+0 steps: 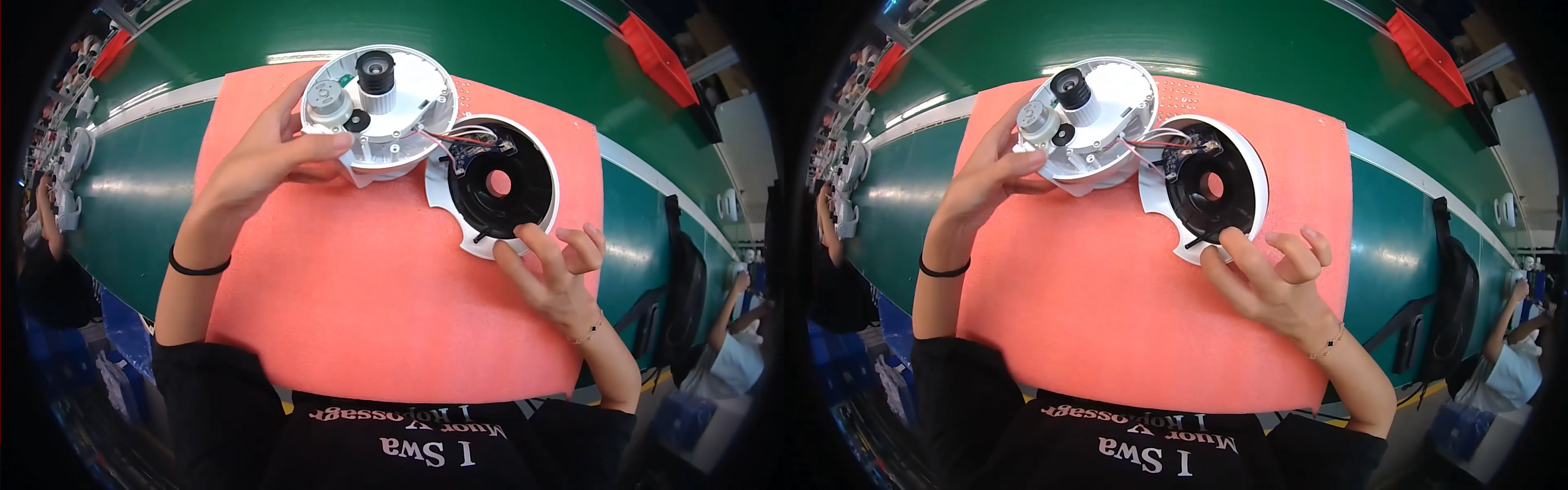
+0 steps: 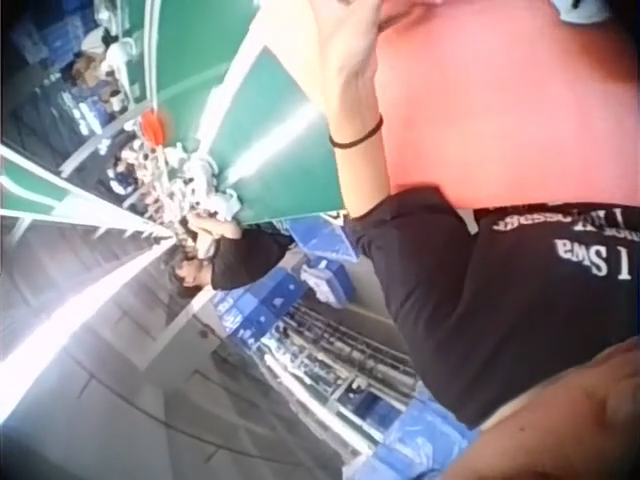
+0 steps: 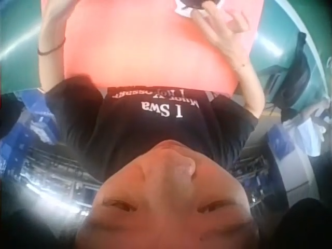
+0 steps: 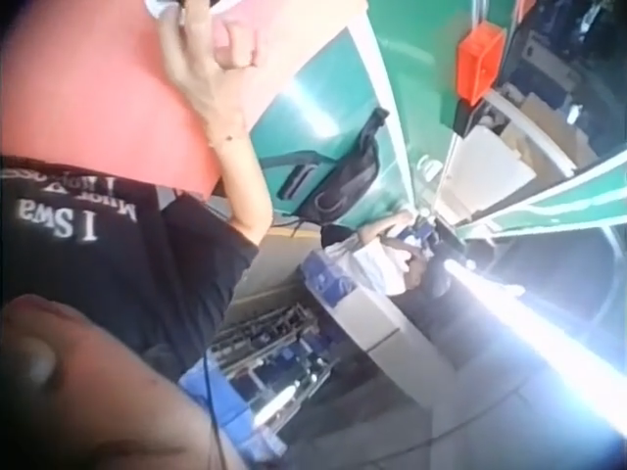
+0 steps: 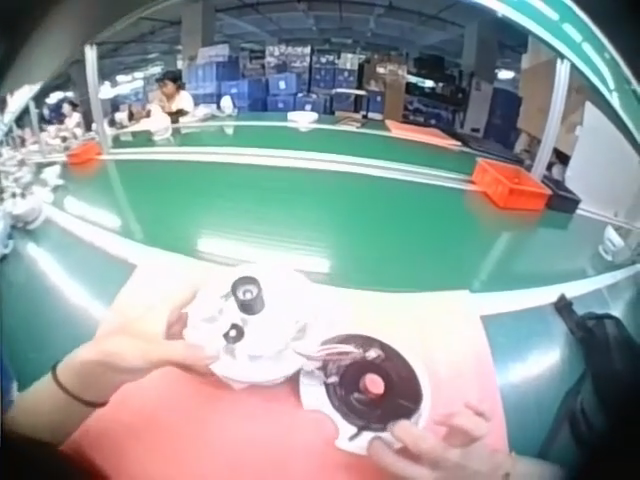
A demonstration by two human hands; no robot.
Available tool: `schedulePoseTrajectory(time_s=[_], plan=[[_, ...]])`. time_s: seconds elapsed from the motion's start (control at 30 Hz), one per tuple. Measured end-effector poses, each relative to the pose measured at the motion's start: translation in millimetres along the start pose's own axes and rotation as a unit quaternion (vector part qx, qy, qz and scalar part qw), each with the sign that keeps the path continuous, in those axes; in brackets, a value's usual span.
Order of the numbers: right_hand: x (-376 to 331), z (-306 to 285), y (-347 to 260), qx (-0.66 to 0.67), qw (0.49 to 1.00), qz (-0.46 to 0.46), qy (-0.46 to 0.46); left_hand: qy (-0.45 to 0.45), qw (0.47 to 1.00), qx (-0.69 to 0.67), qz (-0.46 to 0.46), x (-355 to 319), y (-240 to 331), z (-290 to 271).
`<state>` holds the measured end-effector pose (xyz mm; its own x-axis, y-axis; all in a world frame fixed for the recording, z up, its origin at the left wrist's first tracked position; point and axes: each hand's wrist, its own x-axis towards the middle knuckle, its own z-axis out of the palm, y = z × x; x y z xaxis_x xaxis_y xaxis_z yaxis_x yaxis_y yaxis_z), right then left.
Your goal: Assemble the housing and internal components of an electronic security camera on a production line.
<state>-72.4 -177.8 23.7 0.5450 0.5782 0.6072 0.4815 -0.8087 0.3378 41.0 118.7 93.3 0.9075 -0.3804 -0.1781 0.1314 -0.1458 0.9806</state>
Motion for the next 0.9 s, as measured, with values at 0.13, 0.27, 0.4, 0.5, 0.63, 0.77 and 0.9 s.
schedulePoseTrajectory(time_s=[0.13, 0.27, 0.4, 0.5, 0.63, 0.77, 0.9], plan=[[5.0, 6.0, 6.8, 0.037, 0.999, -0.010, 0.035, -0.011, 0.994, 0.064, 0.087, -1.6, -21.5, -6.2], [7.4, 1.6, 11.0, 0.090, 0.993, -0.049, 0.053, 0.109, 0.973, 0.127, 0.159, -33.8, -39.2, 15.0], [18.0, -20.5, 5.4, 0.162, 0.986, -0.030, 0.014, 0.146, 0.907, 0.255, 0.300, -63.5, -64.2, 30.1], [16.1, -17.9, 1.9, 0.264, 0.964, -0.013, 0.031, 0.068, 0.889, 0.277, 0.357, -73.2, -72.4, 41.3], [15.1, -10.4, -0.1, 0.312, 0.950, 0.012, 0.028, 0.011, 0.884, 0.273, 0.380, -60.7, -66.9, 55.2], [21.1, -7.1, -0.2, 0.446, 0.890, 0.091, 0.019, 0.026, 0.801, 0.345, 0.488, -39.8, -60.1, 51.4], [36.0, -6.4, -1.4, 0.449, 0.885, 0.117, 0.045, 0.039, 0.805, 0.306, 0.506, -30.9, -42.0, 52.9]])
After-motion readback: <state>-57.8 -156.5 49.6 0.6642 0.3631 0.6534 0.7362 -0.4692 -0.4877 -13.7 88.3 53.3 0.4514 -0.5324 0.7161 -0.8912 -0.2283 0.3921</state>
